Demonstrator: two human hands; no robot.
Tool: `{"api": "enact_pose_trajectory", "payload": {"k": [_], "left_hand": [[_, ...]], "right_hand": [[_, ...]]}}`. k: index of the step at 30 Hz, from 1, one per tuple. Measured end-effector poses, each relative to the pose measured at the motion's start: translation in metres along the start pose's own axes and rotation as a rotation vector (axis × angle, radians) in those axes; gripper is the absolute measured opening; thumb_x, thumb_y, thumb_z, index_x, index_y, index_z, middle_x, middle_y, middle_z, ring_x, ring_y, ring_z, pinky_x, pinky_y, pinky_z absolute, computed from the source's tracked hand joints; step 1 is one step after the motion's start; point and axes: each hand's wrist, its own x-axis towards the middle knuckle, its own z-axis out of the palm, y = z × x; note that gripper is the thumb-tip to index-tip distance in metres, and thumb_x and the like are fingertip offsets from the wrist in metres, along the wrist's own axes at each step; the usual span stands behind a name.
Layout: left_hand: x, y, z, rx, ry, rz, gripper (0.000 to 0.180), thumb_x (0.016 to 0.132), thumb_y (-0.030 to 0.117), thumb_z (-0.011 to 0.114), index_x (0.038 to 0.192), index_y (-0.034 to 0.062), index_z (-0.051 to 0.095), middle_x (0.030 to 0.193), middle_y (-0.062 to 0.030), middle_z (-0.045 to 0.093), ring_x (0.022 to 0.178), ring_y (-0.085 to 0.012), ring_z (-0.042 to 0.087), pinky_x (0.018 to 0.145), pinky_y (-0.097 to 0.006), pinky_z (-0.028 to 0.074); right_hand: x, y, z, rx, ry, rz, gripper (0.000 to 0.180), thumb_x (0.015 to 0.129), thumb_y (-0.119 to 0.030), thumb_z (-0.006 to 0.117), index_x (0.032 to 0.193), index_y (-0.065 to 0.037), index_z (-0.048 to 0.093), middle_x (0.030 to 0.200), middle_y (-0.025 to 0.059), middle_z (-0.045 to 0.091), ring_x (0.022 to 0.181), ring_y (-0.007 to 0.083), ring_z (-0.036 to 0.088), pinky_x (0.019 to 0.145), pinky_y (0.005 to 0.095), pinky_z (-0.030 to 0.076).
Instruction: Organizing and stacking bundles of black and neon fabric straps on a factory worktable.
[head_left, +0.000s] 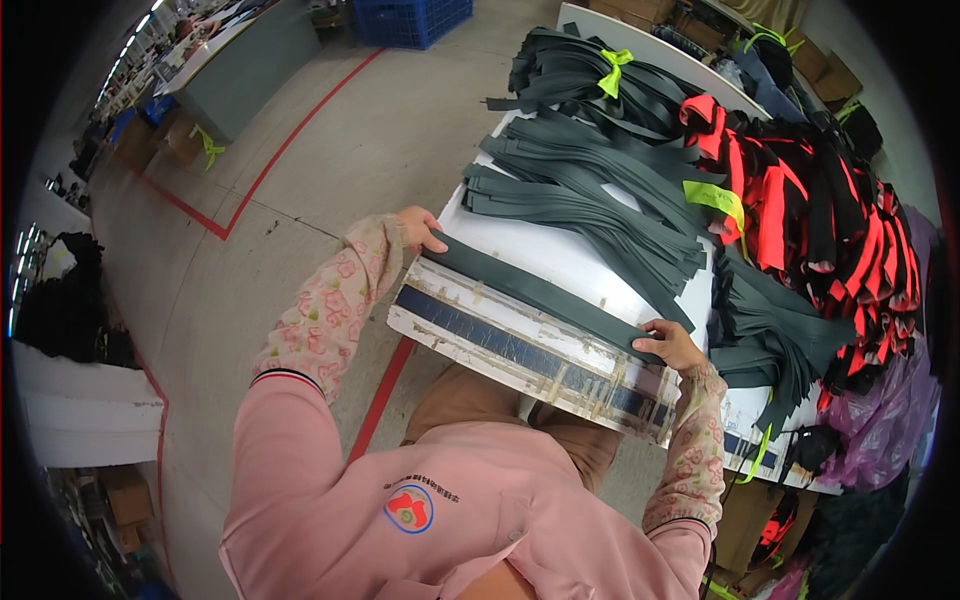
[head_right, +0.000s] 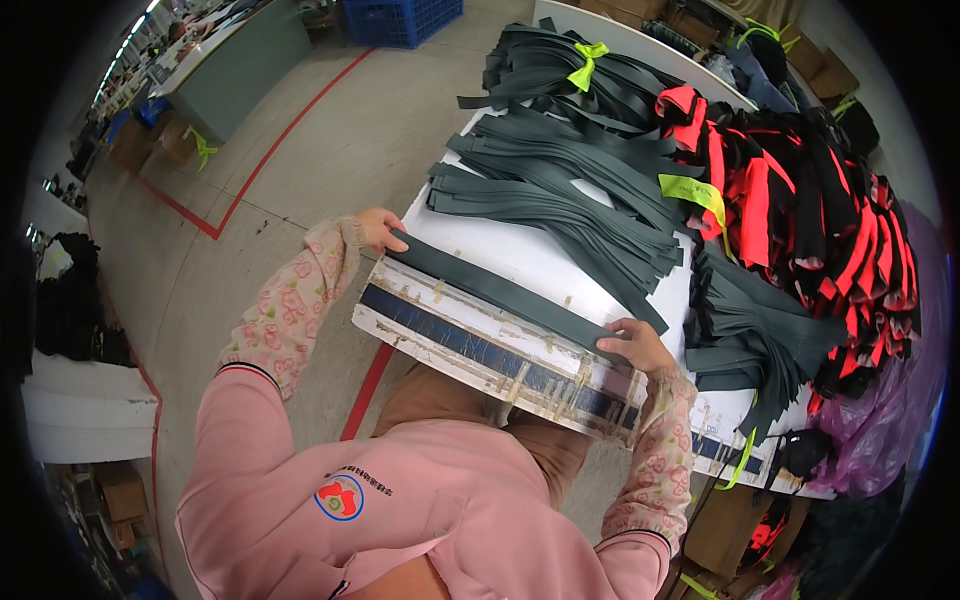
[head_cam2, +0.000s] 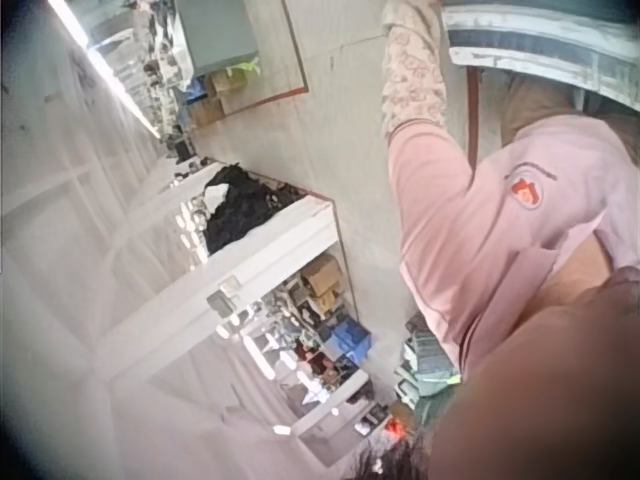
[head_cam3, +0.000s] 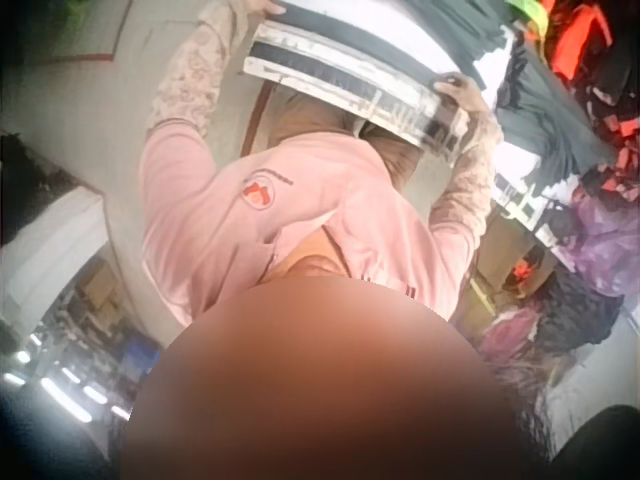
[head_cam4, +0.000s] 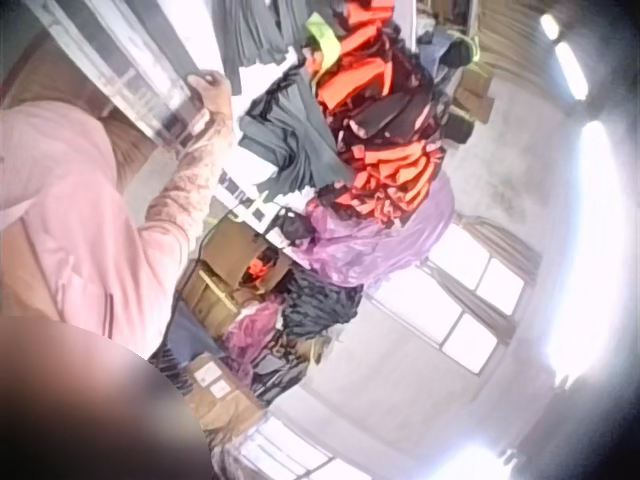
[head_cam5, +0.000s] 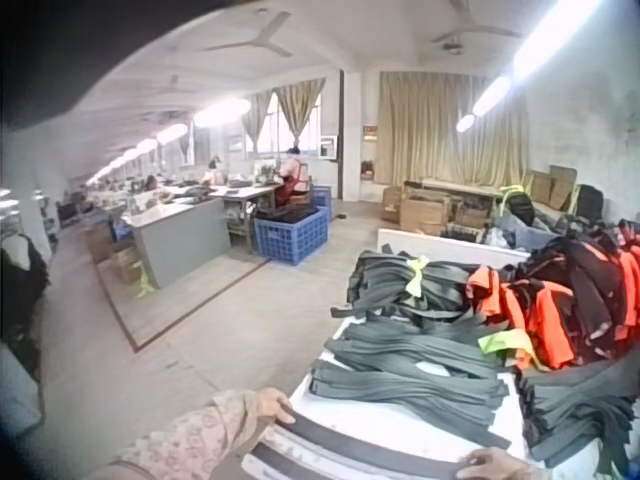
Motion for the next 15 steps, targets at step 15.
{"api": "enact_pose_trajectory", "payload": {"k": [15], "left_hand": [[0.005, -0.004, 0.002, 0.056, 0.043, -0.018, 0.047, 0.072, 0.023, 0.086, 0.109, 0.0041, 0.064, 0.093, -0.0074, 0.067, 0.068, -0.0169, 0.064, 0.058, -0.032, 0.054]], "right_hand": [[0.009, -0.01, -0.004, 0.023, -0.031, 0.068, 0.048, 0.074, -0.031, 0.085, 0.104, 0.001, 0.066, 0.086, 0.0031, 0.063, 0.08, 0.0121, 0.054, 0.073, 0.0277, 0.042]]}}
